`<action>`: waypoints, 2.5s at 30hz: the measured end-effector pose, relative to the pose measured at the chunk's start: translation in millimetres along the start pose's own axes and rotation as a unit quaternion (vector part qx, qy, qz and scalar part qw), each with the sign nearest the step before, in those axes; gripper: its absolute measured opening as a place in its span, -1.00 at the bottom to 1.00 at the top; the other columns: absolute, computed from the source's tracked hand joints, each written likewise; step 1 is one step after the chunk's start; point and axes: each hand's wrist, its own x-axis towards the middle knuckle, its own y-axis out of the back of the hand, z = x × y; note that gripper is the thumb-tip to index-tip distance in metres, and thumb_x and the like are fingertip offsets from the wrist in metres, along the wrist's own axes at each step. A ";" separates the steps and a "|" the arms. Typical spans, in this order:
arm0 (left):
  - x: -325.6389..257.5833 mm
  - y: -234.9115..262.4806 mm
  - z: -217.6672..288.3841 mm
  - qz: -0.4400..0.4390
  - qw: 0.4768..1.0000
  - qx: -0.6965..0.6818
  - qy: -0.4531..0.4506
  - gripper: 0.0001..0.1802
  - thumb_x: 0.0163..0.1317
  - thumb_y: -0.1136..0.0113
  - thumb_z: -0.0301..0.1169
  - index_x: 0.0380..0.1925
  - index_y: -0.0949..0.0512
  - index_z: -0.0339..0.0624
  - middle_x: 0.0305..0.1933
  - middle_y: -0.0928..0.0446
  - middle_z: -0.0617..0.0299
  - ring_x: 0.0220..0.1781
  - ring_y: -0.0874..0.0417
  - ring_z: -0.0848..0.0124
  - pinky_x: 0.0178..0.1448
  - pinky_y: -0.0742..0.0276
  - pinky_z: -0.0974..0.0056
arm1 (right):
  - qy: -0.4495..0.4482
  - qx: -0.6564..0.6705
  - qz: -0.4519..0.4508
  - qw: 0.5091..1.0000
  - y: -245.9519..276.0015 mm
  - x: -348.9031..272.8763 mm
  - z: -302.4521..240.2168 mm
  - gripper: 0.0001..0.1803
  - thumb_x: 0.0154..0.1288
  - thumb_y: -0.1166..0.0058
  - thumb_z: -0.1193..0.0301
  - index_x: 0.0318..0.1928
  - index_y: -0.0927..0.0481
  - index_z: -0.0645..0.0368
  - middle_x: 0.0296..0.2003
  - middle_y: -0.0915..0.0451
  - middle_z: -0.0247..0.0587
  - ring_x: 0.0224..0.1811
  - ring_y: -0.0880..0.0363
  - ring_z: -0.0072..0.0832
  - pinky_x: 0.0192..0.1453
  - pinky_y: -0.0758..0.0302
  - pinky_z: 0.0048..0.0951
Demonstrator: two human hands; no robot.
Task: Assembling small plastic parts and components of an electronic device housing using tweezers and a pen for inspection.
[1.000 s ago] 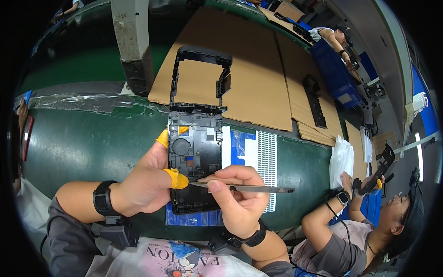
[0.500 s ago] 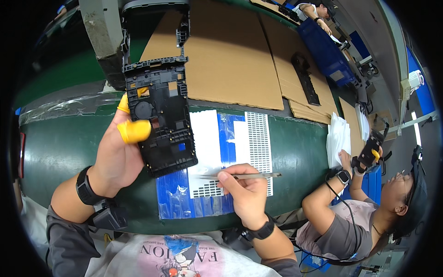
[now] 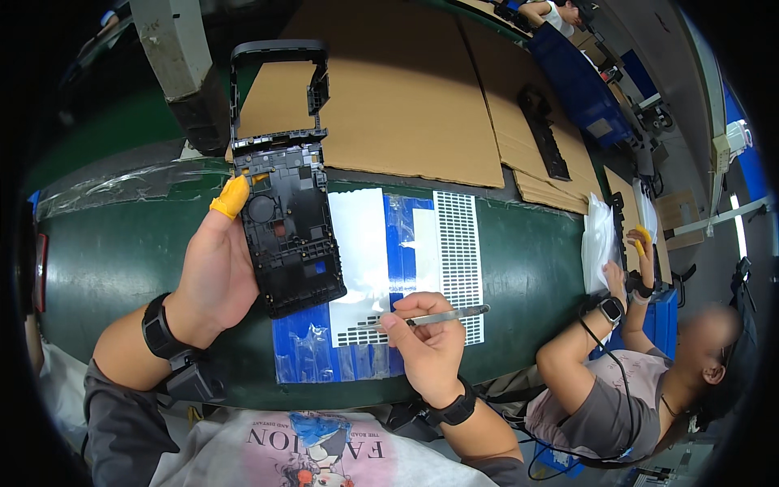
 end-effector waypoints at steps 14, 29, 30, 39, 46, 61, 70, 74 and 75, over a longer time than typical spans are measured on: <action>-11.4 -9.1 -0.4 -0.021 0.998 -0.036 0.053 -0.78 0.22 0.23 -0.39 -0.15 -0.26 -0.17 -0.15 -0.39 0.20 -0.15 -0.48 0.43 -0.05 -0.42 0.31 | 0.135 0.121 -0.038 0.983 -17.3 4.5 -57.9 -0.78 -0.01 -0.01 0.66 -0.32 -0.30 0.31 -0.55 -0.50 -0.09 -0.56 -0.47 -0.54 -0.41 -0.43 -0.56; -24.8 -13.6 -4.9 -0.033 0.993 -0.070 0.086 -0.69 0.15 0.31 -0.51 -0.08 -0.23 -0.25 -0.09 -0.36 0.16 -0.04 -0.41 0.39 0.06 -0.33 0.29 | 0.115 0.100 -0.041 0.987 -58.1 26.4 -46.4 -0.77 0.04 0.01 0.61 -0.27 -0.28 0.27 -0.59 -0.43 -0.27 -0.55 -0.40 -0.60 -0.33 -0.41 -0.55; -24.4 -13.2 -5.2 -0.039 0.993 -0.075 0.088 -0.69 0.15 0.31 -0.51 -0.08 -0.22 -0.26 -0.09 -0.36 0.16 -0.03 -0.41 0.39 0.06 -0.33 0.29 | 0.118 0.102 -0.040 0.987 -58.2 26.4 -46.0 -0.77 0.03 0.00 0.62 -0.27 -0.28 0.27 -0.58 -0.44 -0.26 -0.54 -0.41 -0.59 -0.33 -0.41 -0.55; -25.8 -11.3 -8.4 -0.024 0.992 -0.091 0.081 -0.70 0.17 0.29 -0.51 -0.07 -0.21 -0.26 -0.09 -0.35 0.17 -0.03 -0.39 0.41 0.06 -0.33 0.31 | 0.116 0.104 -0.037 0.987 -57.3 26.0 -45.4 -0.77 0.03 -0.01 0.62 -0.28 -0.29 0.27 -0.54 -0.49 -0.20 -0.52 -0.46 -0.55 -0.35 -0.40 -0.56; -25.6 -13.5 -9.1 -0.017 0.997 -0.027 0.065 -0.63 0.24 0.26 -0.23 -0.04 -0.23 -0.21 -0.04 -0.36 0.12 -0.03 -0.42 0.34 0.05 -0.35 0.21 | 0.117 0.096 -0.036 0.988 -58.0 26.4 -45.3 -0.77 0.02 -0.02 0.61 -0.28 -0.30 0.28 -0.54 -0.50 -0.18 -0.52 -0.47 -0.54 -0.33 -0.41 -0.56; -24.9 -12.7 -7.2 -0.039 0.994 -0.087 0.061 -0.69 0.13 0.22 -0.56 -0.07 -0.22 -0.24 -0.11 -0.37 0.18 -0.06 -0.42 0.43 0.01 -0.37 0.33 | 0.143 0.156 -0.071 0.975 -53.0 27.1 -42.2 -0.77 0.05 0.01 0.66 -0.24 -0.31 0.30 -0.46 -0.52 -0.18 -0.46 -0.48 -0.60 -0.36 -0.40 -0.66; -55.3 18.0 33.0 -0.073 0.975 0.199 0.071 -0.41 -0.11 0.14 -0.80 0.01 -0.18 -0.18 -0.02 -0.29 0.26 -0.02 -0.34 0.48 -0.04 -0.31 0.41 | 0.245 0.173 0.109 0.948 16.9 21.2 -75.4 -0.72 0.06 0.01 0.55 -0.20 -0.27 0.29 -0.54 -0.47 -0.14 -0.62 -0.25 -0.67 -0.45 -0.26 -0.68; -86.1 61.9 112.0 -0.050 0.905 0.401 0.131 -0.17 -0.29 -0.03 -0.78 0.13 -0.08 -0.26 0.04 -0.25 0.23 0.04 -0.31 0.40 0.08 -0.26 0.31 | 0.237 0.117 0.184 0.947 51.7 13.9 -44.3 -0.75 0.06 0.01 0.56 -0.23 -0.26 0.30 -0.59 -0.45 -0.16 -0.66 -0.20 -0.69 -0.47 -0.23 -0.69; -96.3 75.8 132.3 -0.034 0.888 0.458 0.015 -0.17 -0.32 -0.08 -0.74 0.12 -0.11 -0.27 -0.05 -0.32 0.25 0.01 -0.30 0.45 0.05 -0.27 0.33 | 0.218 0.124 0.192 0.949 54.0 15.1 -32.3 -0.76 0.06 0.01 0.56 -0.25 -0.27 0.30 -0.60 -0.44 -0.18 -0.66 -0.20 -0.69 -0.49 -0.23 -0.69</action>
